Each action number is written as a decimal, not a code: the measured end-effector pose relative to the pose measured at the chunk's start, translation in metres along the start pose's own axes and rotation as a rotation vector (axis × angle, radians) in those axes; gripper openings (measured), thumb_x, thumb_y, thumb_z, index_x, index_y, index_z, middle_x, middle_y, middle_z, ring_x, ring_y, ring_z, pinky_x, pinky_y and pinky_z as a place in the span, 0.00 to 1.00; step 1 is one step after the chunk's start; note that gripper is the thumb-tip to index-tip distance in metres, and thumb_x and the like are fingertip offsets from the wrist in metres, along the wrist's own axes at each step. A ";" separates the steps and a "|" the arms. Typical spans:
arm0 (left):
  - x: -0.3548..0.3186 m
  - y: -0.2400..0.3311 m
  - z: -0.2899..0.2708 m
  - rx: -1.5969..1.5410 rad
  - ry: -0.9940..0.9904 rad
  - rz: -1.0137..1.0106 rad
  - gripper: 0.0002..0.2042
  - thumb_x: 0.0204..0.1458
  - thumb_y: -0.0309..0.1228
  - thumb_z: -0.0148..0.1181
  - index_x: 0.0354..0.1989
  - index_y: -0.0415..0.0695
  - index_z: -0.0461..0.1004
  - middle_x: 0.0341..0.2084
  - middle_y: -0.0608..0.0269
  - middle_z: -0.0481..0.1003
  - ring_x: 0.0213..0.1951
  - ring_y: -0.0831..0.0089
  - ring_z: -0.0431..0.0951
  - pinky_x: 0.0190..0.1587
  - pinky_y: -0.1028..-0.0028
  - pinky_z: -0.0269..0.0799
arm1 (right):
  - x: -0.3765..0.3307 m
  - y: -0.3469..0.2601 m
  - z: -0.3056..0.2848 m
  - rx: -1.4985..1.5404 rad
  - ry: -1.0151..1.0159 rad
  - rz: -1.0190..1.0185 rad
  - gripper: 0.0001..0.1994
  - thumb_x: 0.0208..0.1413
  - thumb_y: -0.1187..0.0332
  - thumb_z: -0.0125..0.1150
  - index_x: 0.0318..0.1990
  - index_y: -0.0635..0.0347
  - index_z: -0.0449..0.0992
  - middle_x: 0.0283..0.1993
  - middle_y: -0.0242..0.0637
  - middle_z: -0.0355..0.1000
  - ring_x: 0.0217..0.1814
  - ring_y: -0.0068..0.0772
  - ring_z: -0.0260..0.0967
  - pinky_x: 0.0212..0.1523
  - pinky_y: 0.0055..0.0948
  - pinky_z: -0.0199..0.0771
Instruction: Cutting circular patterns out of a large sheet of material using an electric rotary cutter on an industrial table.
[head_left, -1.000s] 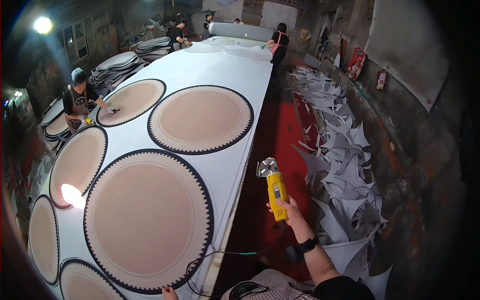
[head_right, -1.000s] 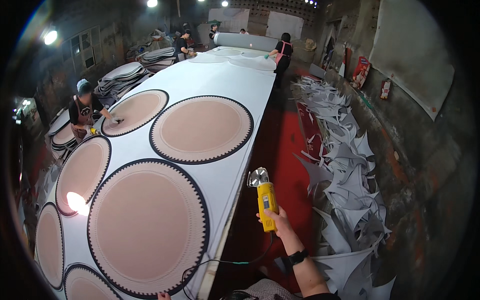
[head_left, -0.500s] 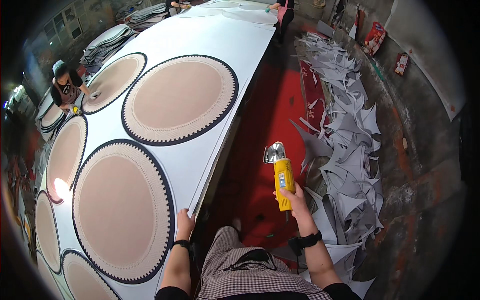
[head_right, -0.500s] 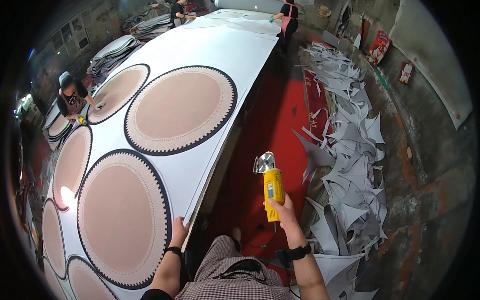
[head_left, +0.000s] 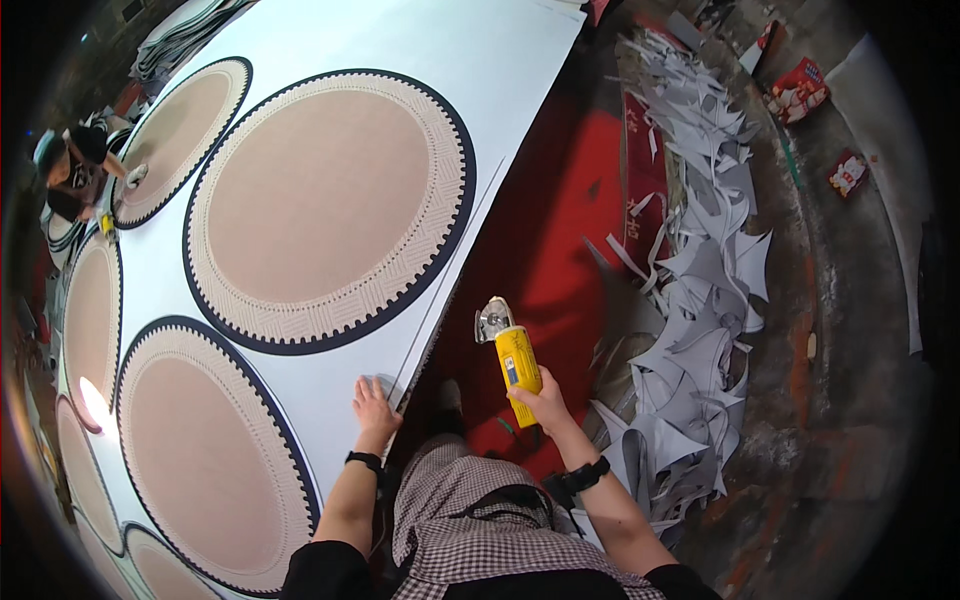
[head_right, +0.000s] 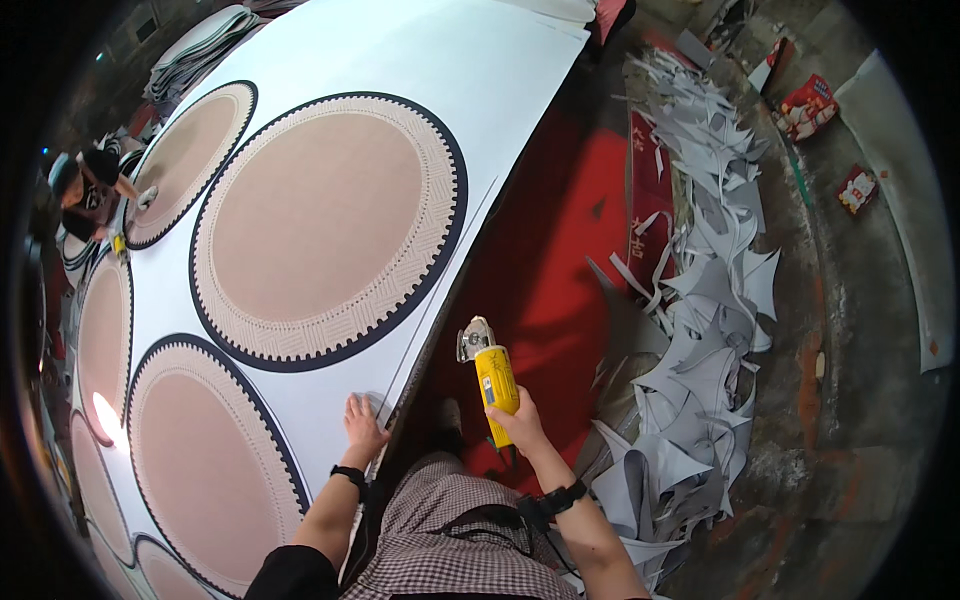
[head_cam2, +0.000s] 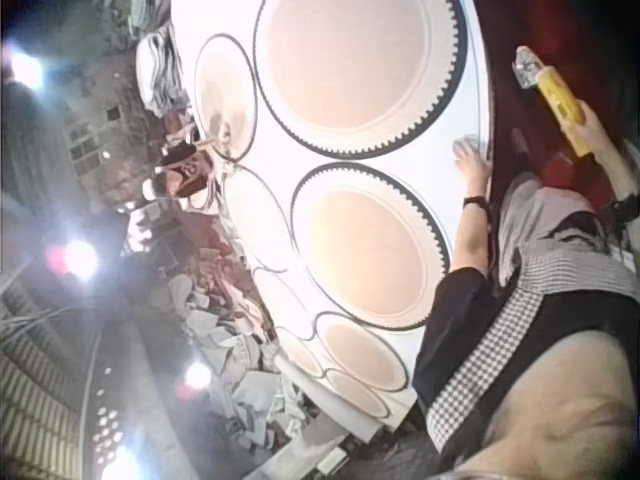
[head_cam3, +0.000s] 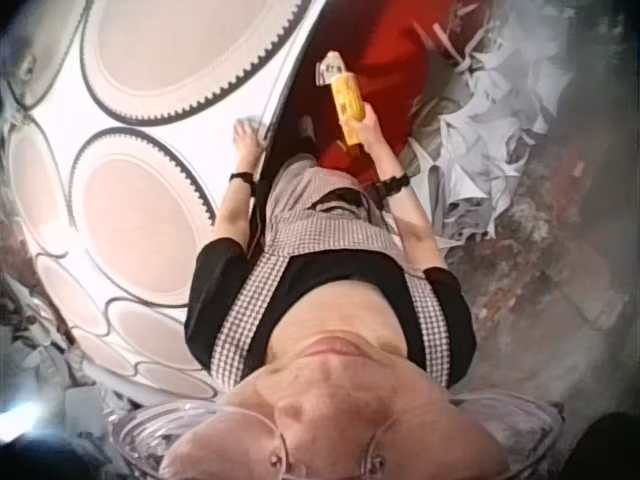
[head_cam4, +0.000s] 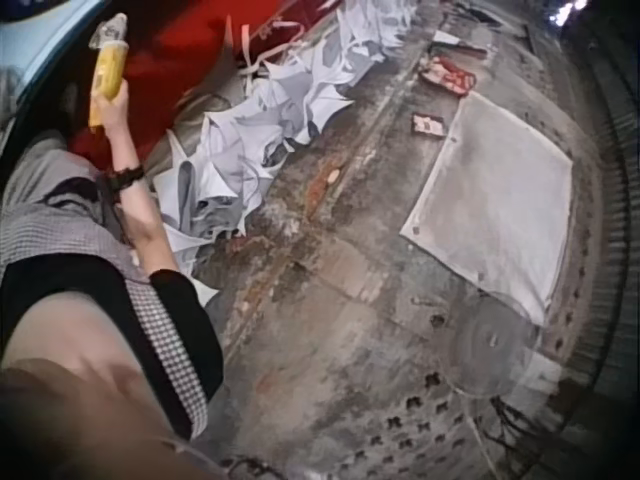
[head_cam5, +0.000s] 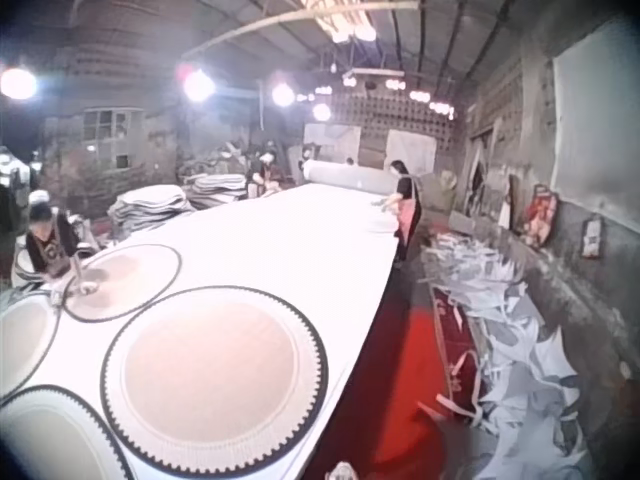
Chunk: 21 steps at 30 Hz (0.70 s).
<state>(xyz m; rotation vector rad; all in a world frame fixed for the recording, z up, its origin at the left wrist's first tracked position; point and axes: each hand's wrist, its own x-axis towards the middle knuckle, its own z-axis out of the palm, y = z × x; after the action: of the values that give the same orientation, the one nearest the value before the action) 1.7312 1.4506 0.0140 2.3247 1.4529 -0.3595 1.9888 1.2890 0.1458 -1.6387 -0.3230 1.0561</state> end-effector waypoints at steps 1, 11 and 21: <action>0.002 0.000 0.002 -0.005 0.012 -0.026 0.42 0.33 0.34 0.67 0.59 0.39 0.51 0.61 0.43 0.47 0.63 0.51 0.45 0.58 0.53 0.53 | 0.014 -0.007 0.008 -0.064 -0.020 0.015 0.27 0.42 0.72 0.64 0.50 0.67 0.59 0.42 0.41 0.67 0.43 0.31 0.68 0.42 0.29 0.70; 0.021 -0.031 -0.009 -0.420 0.056 0.033 0.23 0.36 0.14 0.49 0.47 0.34 0.64 0.51 0.41 0.64 0.54 0.49 0.62 0.58 0.64 0.57 | 0.115 -0.008 0.024 -0.781 0.007 -0.078 0.35 0.39 0.61 0.64 0.55 0.61 0.53 0.50 0.51 0.64 0.53 0.51 0.62 0.50 0.42 0.64; 0.023 -0.040 -0.021 -0.544 -0.001 0.017 0.21 0.34 0.13 0.47 0.42 0.37 0.66 0.47 0.43 0.67 0.51 0.48 0.65 0.55 0.63 0.60 | 0.168 -0.010 0.053 -0.622 0.127 0.096 0.34 0.40 0.61 0.65 0.54 0.59 0.54 0.49 0.51 0.65 0.50 0.50 0.65 0.48 0.41 0.67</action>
<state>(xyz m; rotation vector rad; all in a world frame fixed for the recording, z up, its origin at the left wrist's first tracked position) 1.7057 1.4943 0.0159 1.8928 1.3244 0.0424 2.0460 1.4409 0.0766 -2.2840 -0.5287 0.9690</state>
